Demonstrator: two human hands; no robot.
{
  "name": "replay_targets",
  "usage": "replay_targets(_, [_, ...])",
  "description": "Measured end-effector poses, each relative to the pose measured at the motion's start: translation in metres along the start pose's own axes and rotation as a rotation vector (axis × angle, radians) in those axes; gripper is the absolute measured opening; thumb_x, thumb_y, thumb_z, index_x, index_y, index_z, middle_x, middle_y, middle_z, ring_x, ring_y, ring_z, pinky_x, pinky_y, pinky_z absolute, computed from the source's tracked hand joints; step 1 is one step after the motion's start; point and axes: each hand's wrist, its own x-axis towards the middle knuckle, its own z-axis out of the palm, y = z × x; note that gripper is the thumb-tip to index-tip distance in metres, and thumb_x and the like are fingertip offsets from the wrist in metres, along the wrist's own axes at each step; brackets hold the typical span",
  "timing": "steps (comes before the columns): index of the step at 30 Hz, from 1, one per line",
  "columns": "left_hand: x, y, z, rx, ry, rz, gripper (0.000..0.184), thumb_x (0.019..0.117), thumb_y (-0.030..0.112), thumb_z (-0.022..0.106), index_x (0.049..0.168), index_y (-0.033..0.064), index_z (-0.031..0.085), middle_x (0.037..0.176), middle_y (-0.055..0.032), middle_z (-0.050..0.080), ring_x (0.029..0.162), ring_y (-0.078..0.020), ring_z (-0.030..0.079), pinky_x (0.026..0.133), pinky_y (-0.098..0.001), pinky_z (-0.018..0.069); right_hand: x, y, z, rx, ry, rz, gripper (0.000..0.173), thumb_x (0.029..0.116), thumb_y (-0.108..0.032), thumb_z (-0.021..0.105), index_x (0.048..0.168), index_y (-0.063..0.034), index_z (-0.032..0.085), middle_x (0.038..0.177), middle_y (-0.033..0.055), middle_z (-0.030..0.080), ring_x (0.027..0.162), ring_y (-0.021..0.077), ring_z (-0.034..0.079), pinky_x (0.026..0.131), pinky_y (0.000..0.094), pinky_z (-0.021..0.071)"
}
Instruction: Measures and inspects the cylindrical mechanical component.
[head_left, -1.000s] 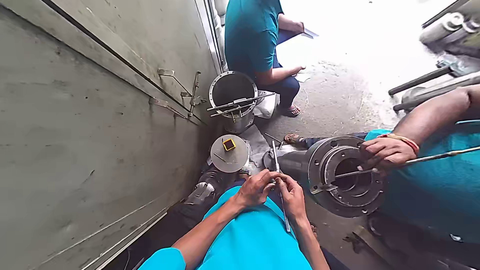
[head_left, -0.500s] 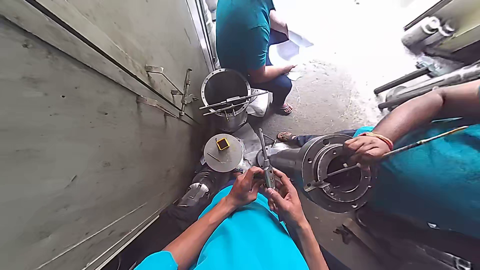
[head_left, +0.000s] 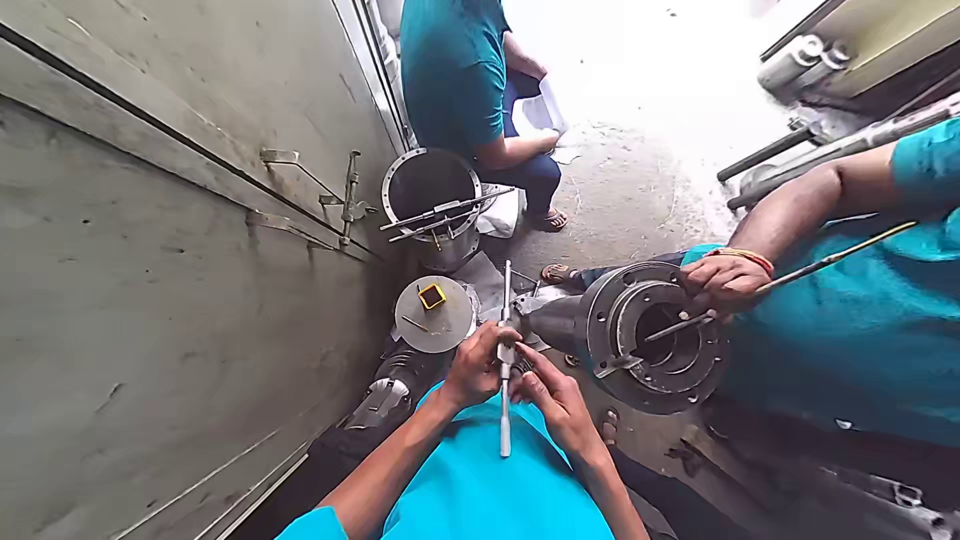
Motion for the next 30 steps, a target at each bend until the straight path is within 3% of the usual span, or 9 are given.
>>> replay_targets(3, [0.012, 0.011, -0.030, -0.125, -0.251, -0.084, 0.023, 0.0932, 0.014, 0.070, 0.111, -0.0006, 0.067, 0.105, -0.0108, 0.072, 0.093, -0.0115, 0.068, 0.084, -0.0292, 0.0577, 0.010, 0.010, -0.016, -0.552, 0.256, -0.179, 0.044, 0.1037, -0.033, 0.049, 0.138, -0.0101, 0.063, 0.138, 0.0102, 0.063, 0.124, 0.0234, 0.061, 0.102, 0.0435, 0.0524])
replay_targets(6, [0.017, 0.017, -0.048, -0.322, -0.333, -0.090, 0.025, 0.0965, 0.023, 0.064, 0.107, 0.0010, 0.066, 0.100, -0.0024, 0.070, 0.089, -0.0031, 0.065, 0.080, -0.0239, 0.0555, 0.011, 0.019, -0.026, -0.718, 0.136, -0.196, 0.048, 0.1030, -0.048, 0.046, 0.136, -0.0199, 0.066, 0.148, 0.0117, 0.056, 0.138, 0.0353, 0.050, 0.104, 0.0610, 0.0448])
replay_targets(9, [0.017, 0.011, -0.054, -0.472, -0.224, -0.109, 0.027, 0.0991, 0.033, 0.062, 0.107, 0.0074, 0.064, 0.100, 0.0069, 0.067, 0.089, 0.0019, 0.062, 0.078, -0.0196, 0.0540, 0.002, 0.022, -0.022, -0.220, -0.151, -0.113, 0.043, 0.1104, -0.038, 0.040, 0.116, -0.0089, 0.072, 0.101, -0.0020, 0.074, 0.094, 0.0066, 0.068, 0.084, 0.0314, 0.0572])
replay_targets(12, [0.016, 0.006, -0.061, -0.480, -0.110, -0.165, 0.024, 0.0966, 0.042, 0.065, 0.102, 0.0194, 0.068, 0.093, 0.0152, 0.067, 0.079, 0.0064, 0.061, 0.069, -0.0140, 0.0522, 0.001, 0.019, 0.001, 0.376, -0.318, 0.011, 0.036, 0.1102, -0.030, 0.041, 0.108, -0.0056, 0.067, 0.069, -0.0087, 0.058, 0.056, -0.0020, 0.049, 0.052, 0.0164, 0.0425])
replay_targets(14, [0.018, 0.000, -0.060, -0.458, -0.076, -0.159, 0.020, 0.0969, 0.041, 0.064, 0.099, 0.0225, 0.069, 0.088, 0.0170, 0.066, 0.072, 0.0069, 0.060, 0.064, -0.0128, 0.0506, 0.001, 0.015, 0.008, 0.303, -0.217, -0.046, 0.030, 0.1086, -0.019, 0.043, 0.102, -0.0039, 0.068, 0.067, -0.0098, 0.051, 0.055, -0.0043, 0.042, 0.052, 0.0145, 0.0363])
replay_targets(16, [0.019, -0.001, -0.060, -0.436, -0.062, -0.196, 0.016, 0.0985, 0.035, 0.061, 0.096, 0.0204, 0.066, 0.084, 0.0155, 0.063, 0.071, 0.0052, 0.058, 0.063, -0.0136, 0.0497, 0.004, 0.019, 0.010, -0.024, -0.032, -0.199, 0.029, 0.1060, -0.015, 0.047, 0.099, -0.0003, 0.071, 0.077, 0.0003, 0.065, 0.066, 0.0013, 0.055, 0.063, 0.0198, 0.0471])
replay_targets(20, [0.021, 0.017, -0.041, -0.540, 0.108, -0.674, 0.017, 0.1000, 0.017, 0.047, 0.090, 0.0129, 0.061, 0.066, 0.0064, 0.058, 0.048, -0.0007, 0.047, 0.044, -0.0166, 0.0409, 0.009, 0.024, 0.000, -0.666, 0.285, -0.448, 0.026, 0.1025, -0.025, 0.057, 0.106, -0.0085, 0.077, 0.080, 0.0053, 0.070, 0.073, 0.0174, 0.067, 0.068, 0.0325, 0.0570])
replay_targets(25, [0.018, 0.022, -0.028, -0.442, -0.087, -0.731, 0.012, 0.1002, 0.018, 0.052, 0.101, 0.0113, 0.061, 0.073, 0.0078, 0.058, 0.053, -0.0005, 0.048, 0.048, -0.0162, 0.0413, 0.012, 0.011, 0.000, -0.602, -0.102, 0.017, 0.057, 0.0972, -0.040, 0.065, 0.145, -0.0103, 0.054, 0.109, 0.0115, 0.073, 0.095, 0.0283, 0.071, 0.087, 0.0520, 0.0562])
replay_targets(30, [0.007, 0.003, -0.030, -0.100, -0.342, -0.687, 0.043, 0.0992, 0.037, 0.060, 0.134, 0.0108, 0.057, 0.075, 0.0036, 0.063, 0.058, -0.0060, 0.055, 0.059, -0.0274, 0.0507, 0.010, 0.033, 0.010, -0.300, 0.285, 0.171, 0.028, 0.0954, -0.028, 0.064, 0.110, -0.0057, 0.074, 0.081, 0.0062, 0.071, 0.065, 0.0155, 0.065, 0.063, 0.0391, 0.0555])
